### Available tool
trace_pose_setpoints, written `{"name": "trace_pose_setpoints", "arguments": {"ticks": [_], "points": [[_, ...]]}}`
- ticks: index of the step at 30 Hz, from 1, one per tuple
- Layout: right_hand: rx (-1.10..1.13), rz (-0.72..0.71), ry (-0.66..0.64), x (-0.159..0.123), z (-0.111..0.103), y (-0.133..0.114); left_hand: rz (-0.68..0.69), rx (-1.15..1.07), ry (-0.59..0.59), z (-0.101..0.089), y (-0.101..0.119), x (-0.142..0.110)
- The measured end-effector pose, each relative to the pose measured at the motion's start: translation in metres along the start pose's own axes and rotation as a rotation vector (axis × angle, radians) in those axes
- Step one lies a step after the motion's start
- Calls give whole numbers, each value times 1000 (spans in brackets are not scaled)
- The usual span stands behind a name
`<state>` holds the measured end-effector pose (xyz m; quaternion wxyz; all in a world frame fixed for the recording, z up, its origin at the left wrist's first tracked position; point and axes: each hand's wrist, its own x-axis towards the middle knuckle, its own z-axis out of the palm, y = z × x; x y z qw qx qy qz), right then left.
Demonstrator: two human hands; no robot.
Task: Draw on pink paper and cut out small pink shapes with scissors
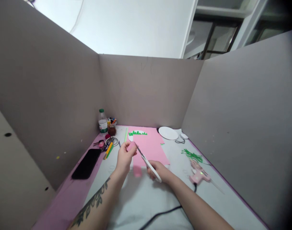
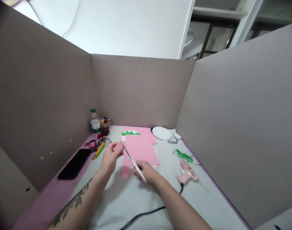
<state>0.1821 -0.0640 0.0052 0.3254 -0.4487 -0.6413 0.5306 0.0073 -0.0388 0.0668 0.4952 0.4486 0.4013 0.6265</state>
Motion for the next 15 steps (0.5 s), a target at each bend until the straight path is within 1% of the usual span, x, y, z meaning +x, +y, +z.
{"name": "trace_pose_setpoints", "arguments": {"ticks": [8, 15], "points": [[9, 15, 23, 1, -1, 2, -4, -54, 26, -2, -2, 0], [-16, 1, 16, -1, -2, 0, -1, -49, 42, -2, -3, 2]]}}
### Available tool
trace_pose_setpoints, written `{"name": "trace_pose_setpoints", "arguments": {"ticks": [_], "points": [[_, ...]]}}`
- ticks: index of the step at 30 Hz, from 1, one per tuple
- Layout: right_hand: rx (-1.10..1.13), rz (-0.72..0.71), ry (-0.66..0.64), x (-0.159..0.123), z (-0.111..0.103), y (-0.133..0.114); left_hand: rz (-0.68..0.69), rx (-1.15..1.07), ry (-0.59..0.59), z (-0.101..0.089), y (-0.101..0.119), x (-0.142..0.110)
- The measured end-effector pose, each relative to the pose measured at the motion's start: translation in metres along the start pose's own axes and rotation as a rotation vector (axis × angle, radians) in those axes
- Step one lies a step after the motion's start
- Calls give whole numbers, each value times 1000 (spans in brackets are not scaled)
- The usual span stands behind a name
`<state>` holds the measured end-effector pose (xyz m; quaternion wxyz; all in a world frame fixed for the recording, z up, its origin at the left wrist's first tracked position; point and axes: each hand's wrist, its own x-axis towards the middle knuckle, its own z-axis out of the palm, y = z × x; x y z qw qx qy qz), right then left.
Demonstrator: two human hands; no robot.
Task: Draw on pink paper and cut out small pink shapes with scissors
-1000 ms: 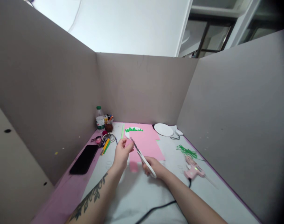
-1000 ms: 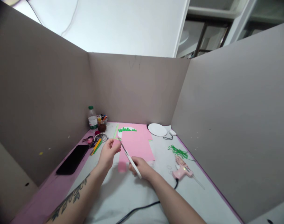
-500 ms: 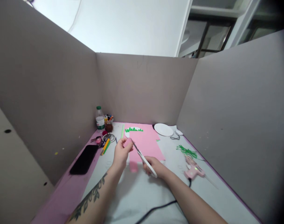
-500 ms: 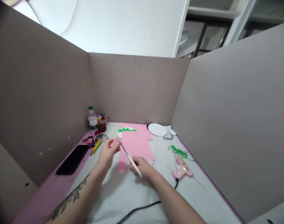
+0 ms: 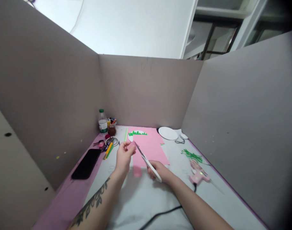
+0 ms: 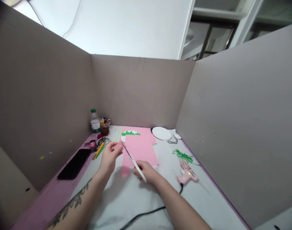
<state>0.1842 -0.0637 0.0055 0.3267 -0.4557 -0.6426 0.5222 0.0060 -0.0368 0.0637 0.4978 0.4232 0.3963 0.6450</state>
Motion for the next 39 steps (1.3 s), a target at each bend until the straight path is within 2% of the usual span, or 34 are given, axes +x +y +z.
{"name": "trace_pose_setpoints", "arguments": {"ticks": [20, 30, 39], "points": [[-4, 22, -11, 0, -2, 1, -30, -24, -5, -1, 0, 1], [34, 8, -3, -2, 1, -3, 31, 67, -25, 0, -2, 2], [24, -7, -6, -1, 0, 1, -9, 1, -29, 1, 1, 0]]}}
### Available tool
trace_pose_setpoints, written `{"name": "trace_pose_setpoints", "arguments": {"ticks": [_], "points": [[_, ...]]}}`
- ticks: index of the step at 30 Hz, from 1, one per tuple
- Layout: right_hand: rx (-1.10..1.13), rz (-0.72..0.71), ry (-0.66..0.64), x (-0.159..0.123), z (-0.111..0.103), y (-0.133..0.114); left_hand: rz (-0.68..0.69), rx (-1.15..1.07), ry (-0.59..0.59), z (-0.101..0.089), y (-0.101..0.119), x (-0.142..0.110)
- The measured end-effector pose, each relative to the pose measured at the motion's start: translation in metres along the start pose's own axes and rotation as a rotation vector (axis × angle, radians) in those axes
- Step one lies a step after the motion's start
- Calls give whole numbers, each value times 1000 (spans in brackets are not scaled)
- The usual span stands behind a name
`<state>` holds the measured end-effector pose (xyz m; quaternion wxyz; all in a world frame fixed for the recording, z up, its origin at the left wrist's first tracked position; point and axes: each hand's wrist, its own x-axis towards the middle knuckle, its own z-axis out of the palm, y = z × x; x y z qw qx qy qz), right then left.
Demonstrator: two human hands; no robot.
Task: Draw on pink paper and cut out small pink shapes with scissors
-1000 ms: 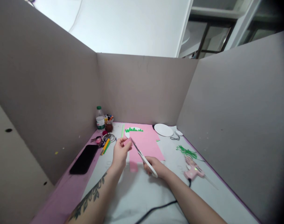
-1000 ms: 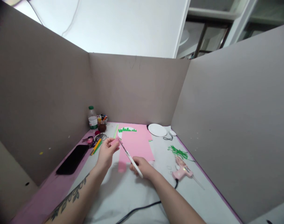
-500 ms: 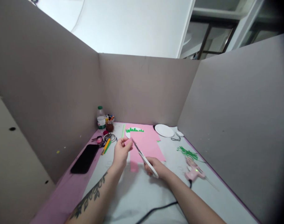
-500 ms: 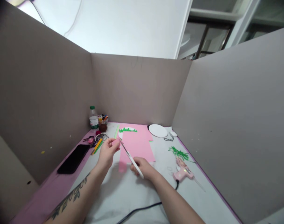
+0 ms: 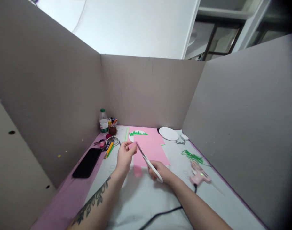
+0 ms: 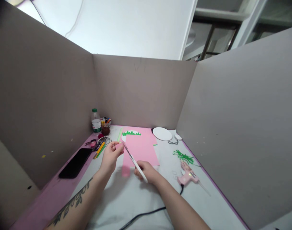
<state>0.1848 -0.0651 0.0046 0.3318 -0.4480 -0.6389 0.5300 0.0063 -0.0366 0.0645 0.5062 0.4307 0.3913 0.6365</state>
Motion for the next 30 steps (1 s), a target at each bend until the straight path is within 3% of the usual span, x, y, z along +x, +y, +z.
{"name": "trace_pose_setpoints", "arguments": {"ticks": [30], "points": [[-32, 16, -13, -2, -3, -1, -7, -27, 25, -1, 5, -1]]}}
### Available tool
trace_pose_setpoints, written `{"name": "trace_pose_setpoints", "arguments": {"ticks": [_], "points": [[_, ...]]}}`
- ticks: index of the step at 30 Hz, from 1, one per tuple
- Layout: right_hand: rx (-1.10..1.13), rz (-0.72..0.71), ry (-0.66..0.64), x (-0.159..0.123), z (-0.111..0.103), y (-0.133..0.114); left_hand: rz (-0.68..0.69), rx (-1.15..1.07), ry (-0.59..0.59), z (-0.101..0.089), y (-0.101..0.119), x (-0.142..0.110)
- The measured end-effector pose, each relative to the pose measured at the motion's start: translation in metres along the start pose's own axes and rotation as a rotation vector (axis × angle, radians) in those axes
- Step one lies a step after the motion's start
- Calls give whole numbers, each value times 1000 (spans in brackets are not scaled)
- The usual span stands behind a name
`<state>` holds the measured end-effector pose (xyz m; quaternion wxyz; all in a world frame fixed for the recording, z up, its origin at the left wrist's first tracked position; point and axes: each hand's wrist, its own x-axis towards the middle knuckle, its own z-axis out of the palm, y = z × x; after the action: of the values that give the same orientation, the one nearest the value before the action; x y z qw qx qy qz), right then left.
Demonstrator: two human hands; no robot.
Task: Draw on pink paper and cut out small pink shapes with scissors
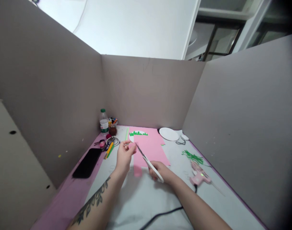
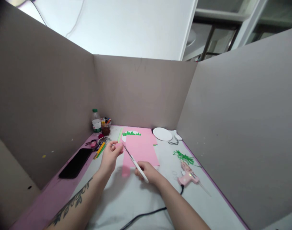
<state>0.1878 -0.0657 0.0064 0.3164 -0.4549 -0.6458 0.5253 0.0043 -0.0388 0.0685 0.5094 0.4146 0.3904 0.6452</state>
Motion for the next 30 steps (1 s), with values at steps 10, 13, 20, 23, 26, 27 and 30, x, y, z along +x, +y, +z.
{"name": "trace_pose_setpoints", "arguments": {"ticks": [10, 13, 20, 23, 26, 27, 30], "points": [[55, 24, 56, 2, 5, -5, -16, -17, -50, 1, -10, -1], [65, 23, 39, 3, 7, -2, 7, -9, -49, 2, -12, -1], [88, -2, 30, 4, 8, 1, 60, 52, -75, 0, -17, 0], [84, -3, 27, 4, 7, -1, 67, 47, -88, -1, -17, 1], [78, -4, 23, 3, 6, -2, 66, 48, -92, -1, -15, 1], [77, -2, 24, 3, 6, -2, 64, 50, -92, -1, -14, 1], [64, 8, 30, 3, 6, -2, 60, 56, -92, -1, -13, 1]]}}
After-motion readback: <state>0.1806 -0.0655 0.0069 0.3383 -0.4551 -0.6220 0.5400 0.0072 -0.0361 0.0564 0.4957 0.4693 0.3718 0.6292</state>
